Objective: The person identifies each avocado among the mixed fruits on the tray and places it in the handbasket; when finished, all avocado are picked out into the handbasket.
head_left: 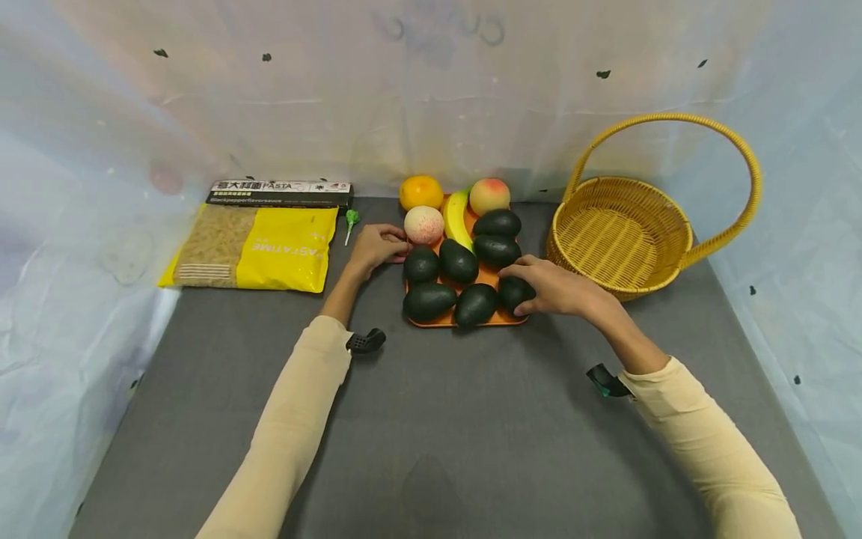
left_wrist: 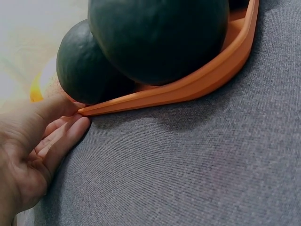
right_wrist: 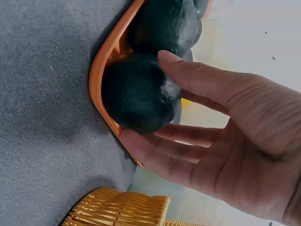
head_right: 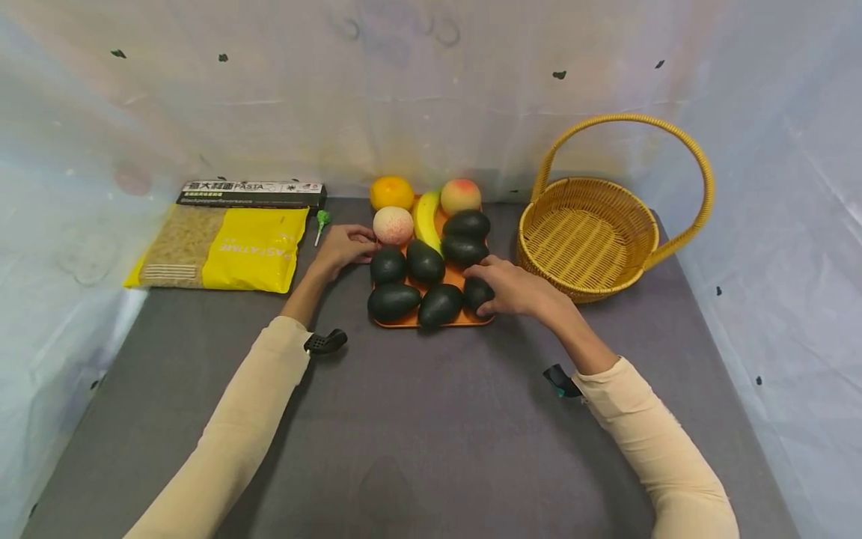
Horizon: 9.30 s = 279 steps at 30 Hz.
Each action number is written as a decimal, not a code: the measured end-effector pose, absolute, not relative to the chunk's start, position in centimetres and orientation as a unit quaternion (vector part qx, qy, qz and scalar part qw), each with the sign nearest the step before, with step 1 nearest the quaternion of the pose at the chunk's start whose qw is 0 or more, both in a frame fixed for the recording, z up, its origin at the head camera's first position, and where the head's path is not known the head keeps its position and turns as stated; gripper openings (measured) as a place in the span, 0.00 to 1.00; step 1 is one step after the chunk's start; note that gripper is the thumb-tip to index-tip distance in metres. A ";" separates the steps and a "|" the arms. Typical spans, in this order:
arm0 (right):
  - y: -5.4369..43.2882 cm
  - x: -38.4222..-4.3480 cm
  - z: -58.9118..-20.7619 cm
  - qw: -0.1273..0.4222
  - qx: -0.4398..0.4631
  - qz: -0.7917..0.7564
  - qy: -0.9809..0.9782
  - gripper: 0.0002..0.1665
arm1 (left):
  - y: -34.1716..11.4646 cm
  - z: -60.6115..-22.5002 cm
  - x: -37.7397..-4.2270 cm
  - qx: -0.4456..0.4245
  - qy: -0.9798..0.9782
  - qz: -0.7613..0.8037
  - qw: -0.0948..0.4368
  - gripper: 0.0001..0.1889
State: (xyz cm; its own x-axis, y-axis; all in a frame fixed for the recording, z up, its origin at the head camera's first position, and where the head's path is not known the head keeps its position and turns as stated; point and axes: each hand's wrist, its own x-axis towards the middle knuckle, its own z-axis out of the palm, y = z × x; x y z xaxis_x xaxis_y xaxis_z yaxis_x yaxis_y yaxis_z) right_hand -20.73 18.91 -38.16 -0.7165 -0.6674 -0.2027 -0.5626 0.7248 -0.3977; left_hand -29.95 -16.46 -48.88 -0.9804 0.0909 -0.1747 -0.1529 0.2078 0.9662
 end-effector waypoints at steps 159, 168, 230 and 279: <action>30.7 -34.1 -34.3 0.095 -0.018 -0.161 0.982 0.36 | -16.0 -49.0 -29.6 -0.012 0.789 0.608 0.085 0.17; 29.1 -31.4 -31.4 0.112 -0.035 -0.122 0.986 0.43 | -16.0 -49.0 -29.5 -0.015 0.799 0.595 0.082 0.18; 15.1 -25.3 -37.7 0.145 -0.255 -0.129 0.947 0.44 | -15.6 -49.8 -29.1 0.015 0.802 0.597 -0.010 0.22; 17.5 -25.3 -33.3 0.131 -0.149 -0.180 0.964 0.51 | -15.8 -49.9 -29.0 0.011 0.810 0.586 -0.009 0.21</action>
